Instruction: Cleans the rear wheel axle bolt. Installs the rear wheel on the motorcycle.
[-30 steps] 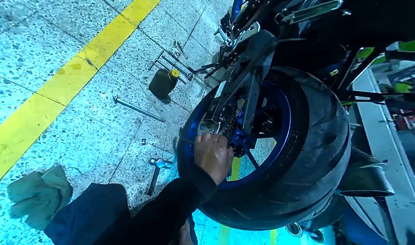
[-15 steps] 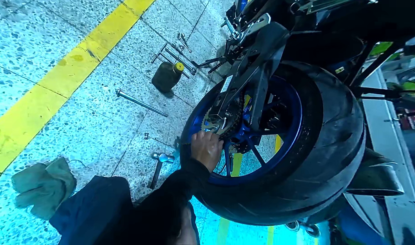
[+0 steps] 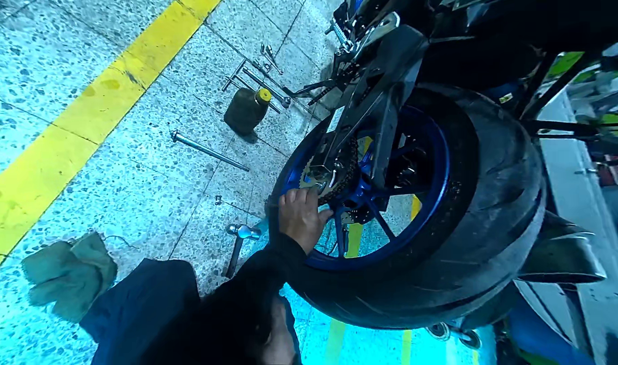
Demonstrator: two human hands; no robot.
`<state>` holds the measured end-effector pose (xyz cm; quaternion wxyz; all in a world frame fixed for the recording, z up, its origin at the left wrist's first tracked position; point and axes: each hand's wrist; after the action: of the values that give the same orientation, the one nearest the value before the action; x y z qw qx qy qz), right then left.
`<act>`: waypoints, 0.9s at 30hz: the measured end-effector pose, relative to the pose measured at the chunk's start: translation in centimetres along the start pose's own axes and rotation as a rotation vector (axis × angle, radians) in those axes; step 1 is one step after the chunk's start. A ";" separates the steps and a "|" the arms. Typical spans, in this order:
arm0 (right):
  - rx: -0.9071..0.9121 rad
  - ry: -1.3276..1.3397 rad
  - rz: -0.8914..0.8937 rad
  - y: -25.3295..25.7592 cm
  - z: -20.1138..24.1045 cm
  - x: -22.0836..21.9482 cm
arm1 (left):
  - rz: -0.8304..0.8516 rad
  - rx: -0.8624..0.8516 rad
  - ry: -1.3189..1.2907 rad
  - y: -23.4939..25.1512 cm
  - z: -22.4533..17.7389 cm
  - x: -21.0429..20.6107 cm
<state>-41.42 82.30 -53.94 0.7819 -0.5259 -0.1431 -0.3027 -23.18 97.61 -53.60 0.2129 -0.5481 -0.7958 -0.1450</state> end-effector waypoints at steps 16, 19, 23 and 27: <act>0.081 0.134 -0.090 15.6 9.2 -6.4 | 0.247 0.990 0.329 -29.4 32.8 19.7; 0.074 0.000 -0.048 18.8 12.4 -8.7 | 0.184 0.963 0.231 -29.2 33.4 19.7; 0.066 -0.126 -0.011 21.0 13.3 -11.2 | 0.104 1.021 0.220 -26.2 32.1 20.4; 0.175 -0.222 -0.129 18.5 11.5 -10.7 | -0.028 0.850 0.291 -23.7 30.3 20.5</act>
<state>-37.06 101.11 -68.63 0.7831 -0.4756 -0.2879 -0.2786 -57.08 119.83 -69.65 0.5268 -0.3750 -0.7538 0.1166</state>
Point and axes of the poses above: each hand's wrist, its own y-axis towards the middle knuckle, its own x-axis out of the back of the hand, z = x × y, and after that the axes turned 9 degrees about z, right-handed
